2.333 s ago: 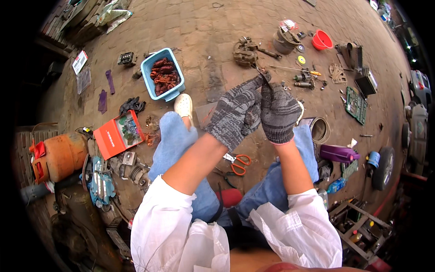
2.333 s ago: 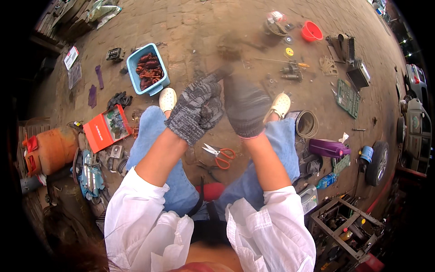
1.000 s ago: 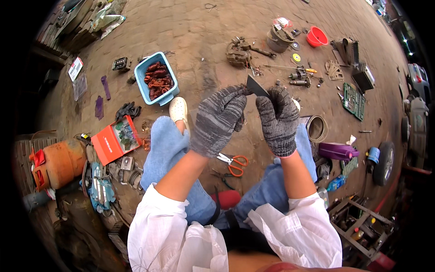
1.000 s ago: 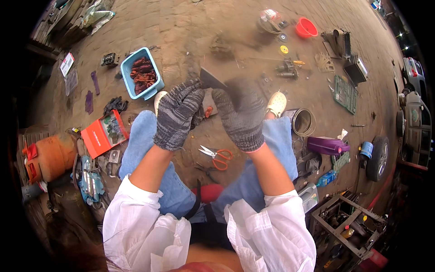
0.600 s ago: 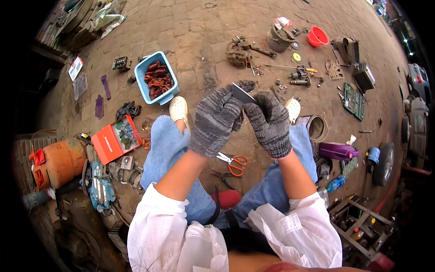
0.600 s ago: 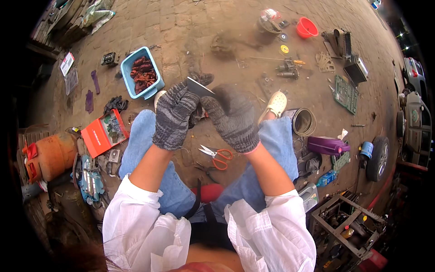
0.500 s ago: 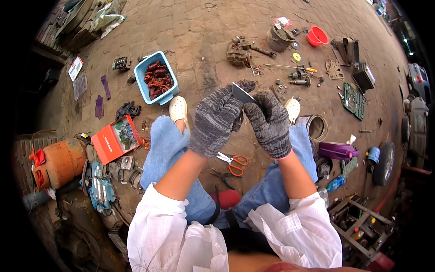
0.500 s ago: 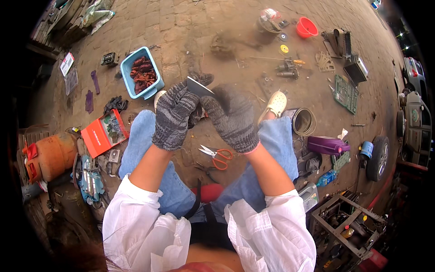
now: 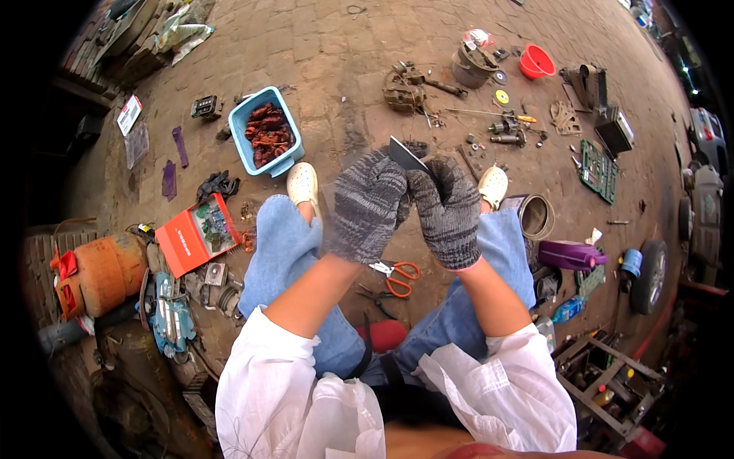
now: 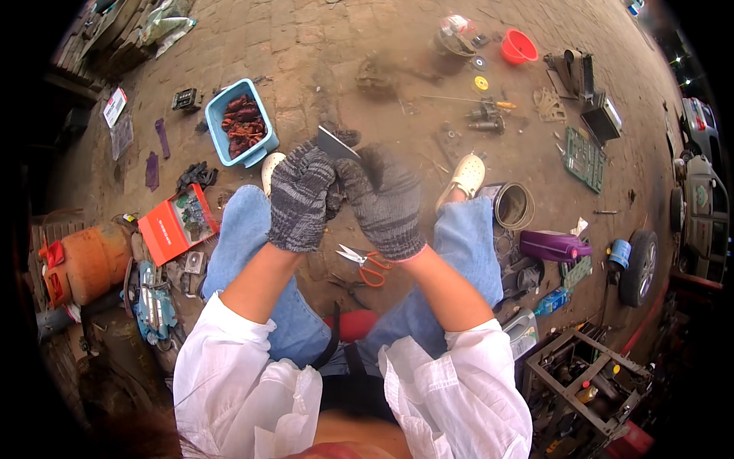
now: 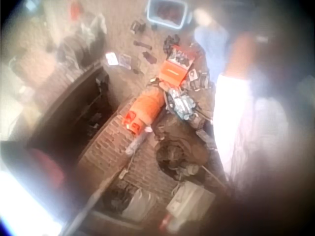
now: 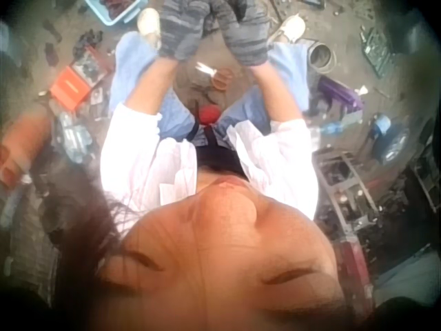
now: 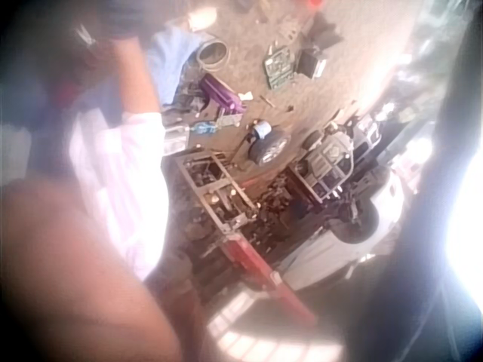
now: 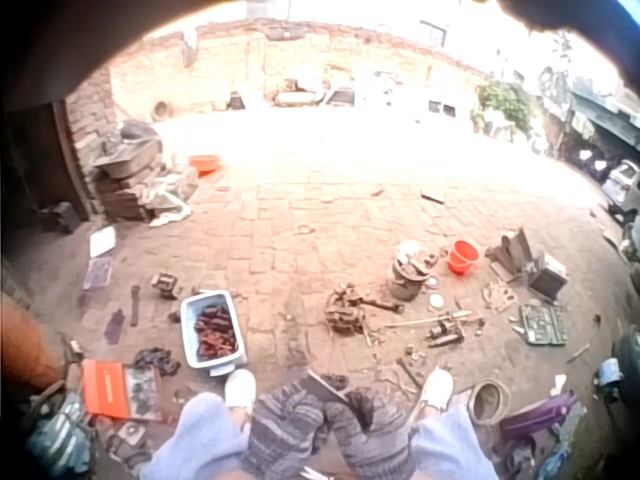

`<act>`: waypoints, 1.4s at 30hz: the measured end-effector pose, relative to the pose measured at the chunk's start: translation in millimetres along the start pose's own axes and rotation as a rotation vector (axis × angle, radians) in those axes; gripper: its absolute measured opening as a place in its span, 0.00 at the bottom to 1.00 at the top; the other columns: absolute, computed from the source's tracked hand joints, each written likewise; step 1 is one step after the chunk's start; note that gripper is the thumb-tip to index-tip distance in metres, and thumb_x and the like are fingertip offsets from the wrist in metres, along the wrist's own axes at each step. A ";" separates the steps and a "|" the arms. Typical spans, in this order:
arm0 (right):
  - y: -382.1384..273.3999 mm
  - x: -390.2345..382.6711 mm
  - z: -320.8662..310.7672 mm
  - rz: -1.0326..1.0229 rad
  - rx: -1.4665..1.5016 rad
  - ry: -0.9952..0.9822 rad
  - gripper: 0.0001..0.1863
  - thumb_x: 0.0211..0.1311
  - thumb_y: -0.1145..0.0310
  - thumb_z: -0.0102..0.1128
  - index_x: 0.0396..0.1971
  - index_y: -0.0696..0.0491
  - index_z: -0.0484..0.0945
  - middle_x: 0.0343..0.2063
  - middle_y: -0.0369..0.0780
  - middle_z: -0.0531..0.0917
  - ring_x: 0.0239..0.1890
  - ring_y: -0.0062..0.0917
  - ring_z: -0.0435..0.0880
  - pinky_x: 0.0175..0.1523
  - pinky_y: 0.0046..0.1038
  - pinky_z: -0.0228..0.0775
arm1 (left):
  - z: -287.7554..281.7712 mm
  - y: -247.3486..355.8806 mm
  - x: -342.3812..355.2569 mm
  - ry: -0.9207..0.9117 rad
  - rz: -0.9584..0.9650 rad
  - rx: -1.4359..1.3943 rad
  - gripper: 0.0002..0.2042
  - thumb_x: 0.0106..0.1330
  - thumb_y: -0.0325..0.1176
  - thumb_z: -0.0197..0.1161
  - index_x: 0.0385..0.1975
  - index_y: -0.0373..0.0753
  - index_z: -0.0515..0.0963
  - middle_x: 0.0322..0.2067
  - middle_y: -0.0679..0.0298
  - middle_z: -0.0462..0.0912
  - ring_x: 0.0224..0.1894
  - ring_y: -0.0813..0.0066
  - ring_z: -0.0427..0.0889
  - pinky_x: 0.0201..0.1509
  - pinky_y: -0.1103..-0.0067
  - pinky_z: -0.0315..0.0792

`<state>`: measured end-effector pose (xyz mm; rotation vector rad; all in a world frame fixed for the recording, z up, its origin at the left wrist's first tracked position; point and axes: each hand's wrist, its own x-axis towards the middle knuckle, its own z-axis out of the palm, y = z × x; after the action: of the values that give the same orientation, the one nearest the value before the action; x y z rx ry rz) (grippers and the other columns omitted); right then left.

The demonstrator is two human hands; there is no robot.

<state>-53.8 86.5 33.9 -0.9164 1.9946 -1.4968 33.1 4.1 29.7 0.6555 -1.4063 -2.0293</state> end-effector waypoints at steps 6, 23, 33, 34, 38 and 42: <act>2.0 0.2 1.4 -0.013 0.212 -0.001 0.04 0.57 0.75 0.54 0.31 0.59 0.74 0.25 0.35 0.77 0.27 0.15 0.72 0.32 0.17 0.65 | 2.4 8.1 -2.0 -0.010 0.005 0.047 0.11 0.61 0.28 0.48 0.39 0.34 0.75 0.19 0.71 0.73 0.17 0.89 0.66 0.19 0.88 0.60; 1.2 12.0 -8.3 -0.038 0.156 -0.103 0.11 0.58 0.66 0.54 0.33 0.60 0.74 0.19 0.36 0.76 0.21 0.16 0.72 0.26 0.20 0.63 | -0.8 -2.9 0.7 0.032 0.072 0.168 0.12 0.60 0.28 0.51 0.41 0.33 0.75 0.24 0.68 0.77 0.21 0.88 0.70 0.22 0.87 0.63; 4.0 10.6 -8.8 -0.012 0.005 -0.081 0.08 0.56 0.70 0.55 0.30 0.61 0.74 0.24 0.38 0.77 0.27 0.19 0.73 0.34 0.21 0.65 | -5.4 -4.8 6.2 0.051 0.167 0.190 0.13 0.61 0.29 0.49 0.43 0.34 0.75 0.29 0.67 0.78 0.25 0.86 0.71 0.29 0.87 0.67; 4.1 10.6 -8.7 -0.008 -0.004 -0.074 0.08 0.56 0.71 0.55 0.30 0.61 0.74 0.24 0.38 0.78 0.27 0.19 0.73 0.34 0.21 0.65 | -3.6 -1.6 4.7 0.046 0.076 0.106 0.13 0.61 0.29 0.49 0.42 0.34 0.75 0.30 0.67 0.79 0.26 0.86 0.72 0.30 0.87 0.67; 5.6 11.1 -7.0 -0.009 -0.011 -0.071 0.08 0.57 0.71 0.55 0.30 0.61 0.74 0.24 0.39 0.78 0.27 0.20 0.74 0.34 0.22 0.65 | -4.1 -9.0 5.5 0.076 0.056 -0.020 0.12 0.61 0.29 0.50 0.41 0.33 0.75 0.25 0.68 0.77 0.22 0.86 0.71 0.24 0.87 0.65; 7.2 11.4 -6.6 -0.046 0.001 -0.058 0.10 0.56 0.68 0.55 0.29 0.61 0.75 0.22 0.41 0.78 0.25 0.23 0.75 0.32 0.24 0.66 | -3.4 -7.1 2.9 0.067 -0.041 -0.108 0.11 0.61 0.29 0.51 0.40 0.33 0.75 0.19 0.70 0.74 0.18 0.87 0.69 0.19 0.88 0.61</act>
<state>-67.7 83.4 29.1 -0.9999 1.9436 -1.4786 32.1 1.8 21.7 0.7034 -1.2451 -2.0791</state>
